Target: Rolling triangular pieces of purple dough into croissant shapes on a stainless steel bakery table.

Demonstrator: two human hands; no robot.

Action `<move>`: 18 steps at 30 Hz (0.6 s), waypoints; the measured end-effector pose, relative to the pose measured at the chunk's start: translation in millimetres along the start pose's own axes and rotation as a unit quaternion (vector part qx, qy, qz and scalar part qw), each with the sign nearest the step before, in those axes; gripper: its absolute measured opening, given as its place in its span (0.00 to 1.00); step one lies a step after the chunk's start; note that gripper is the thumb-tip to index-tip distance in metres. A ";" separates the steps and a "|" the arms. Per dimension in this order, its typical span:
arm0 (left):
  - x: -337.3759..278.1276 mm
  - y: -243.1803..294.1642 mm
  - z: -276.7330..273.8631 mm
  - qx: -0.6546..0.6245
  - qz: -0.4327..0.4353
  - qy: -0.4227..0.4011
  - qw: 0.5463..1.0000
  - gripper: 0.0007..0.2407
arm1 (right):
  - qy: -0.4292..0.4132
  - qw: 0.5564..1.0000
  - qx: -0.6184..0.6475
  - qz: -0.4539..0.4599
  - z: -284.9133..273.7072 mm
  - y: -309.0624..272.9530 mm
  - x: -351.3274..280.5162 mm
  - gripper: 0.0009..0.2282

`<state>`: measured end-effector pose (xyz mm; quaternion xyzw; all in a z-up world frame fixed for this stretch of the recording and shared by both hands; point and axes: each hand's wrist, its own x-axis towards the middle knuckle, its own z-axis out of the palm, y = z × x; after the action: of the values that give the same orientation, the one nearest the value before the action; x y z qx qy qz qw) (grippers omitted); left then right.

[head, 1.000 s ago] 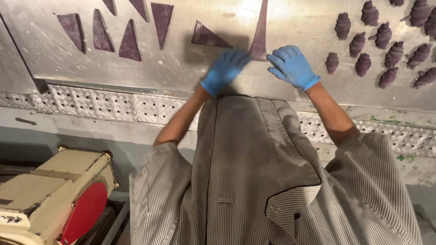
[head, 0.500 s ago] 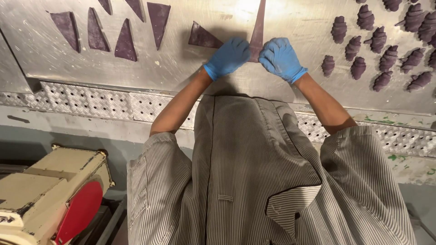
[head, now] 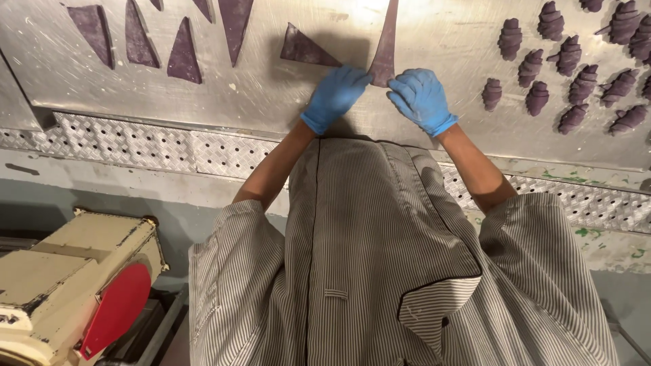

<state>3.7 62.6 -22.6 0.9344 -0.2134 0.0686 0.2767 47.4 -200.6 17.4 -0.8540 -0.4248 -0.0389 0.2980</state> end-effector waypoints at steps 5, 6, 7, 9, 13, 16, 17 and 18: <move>7.2 -1.0 7.8 0.064 0.103 0.005 0.993 0.11 | -0.042 0.992 -0.115 -0.029 11.5 5.3 -0.5 0.14; 7.8 -1.7 8.9 0.064 0.104 0.005 0.993 0.11 | -0.042 0.992 -0.116 -0.028 10.8 4.0 0.4 0.14; 8.5 -2.6 10.2 0.093 0.117 -0.018 0.989 0.09 | -0.042 0.991 -0.121 -0.026 10.3 2.8 1.3 0.15; 16.0 -5.5 9.4 0.123 0.132 -0.039 0.983 0.08 | -0.042 0.991 -0.127 -0.023 11.5 4.2 3.6 0.16; 25.6 -8.6 13.1 0.093 0.153 -0.039 0.983 0.10 | -0.029 0.994 -0.106 -0.015 19.3 6.0 3.7 0.16; 32.4 -10.3 15.0 0.123 0.163 -0.044 0.978 0.12 | -0.010 0.998 -0.064 0.025 19.5 6.9 8.6 0.14; 34.5 -10.4 13.6 0.118 0.150 -0.071 0.979 0.14 | -0.004 0.998 -0.027 0.051 19.1 6.5 10.8 0.13; 35.8 -9.9 12.5 0.118 0.150 -0.072 0.979 0.14 | -0.004 0.998 -0.026 0.051 15.2 3.8 16.0 0.13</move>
<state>40.3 50.3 -29.0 0.9204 -0.3607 0.0665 0.1354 57.5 -182.9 8.2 -0.8823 -0.3804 -0.0318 0.2753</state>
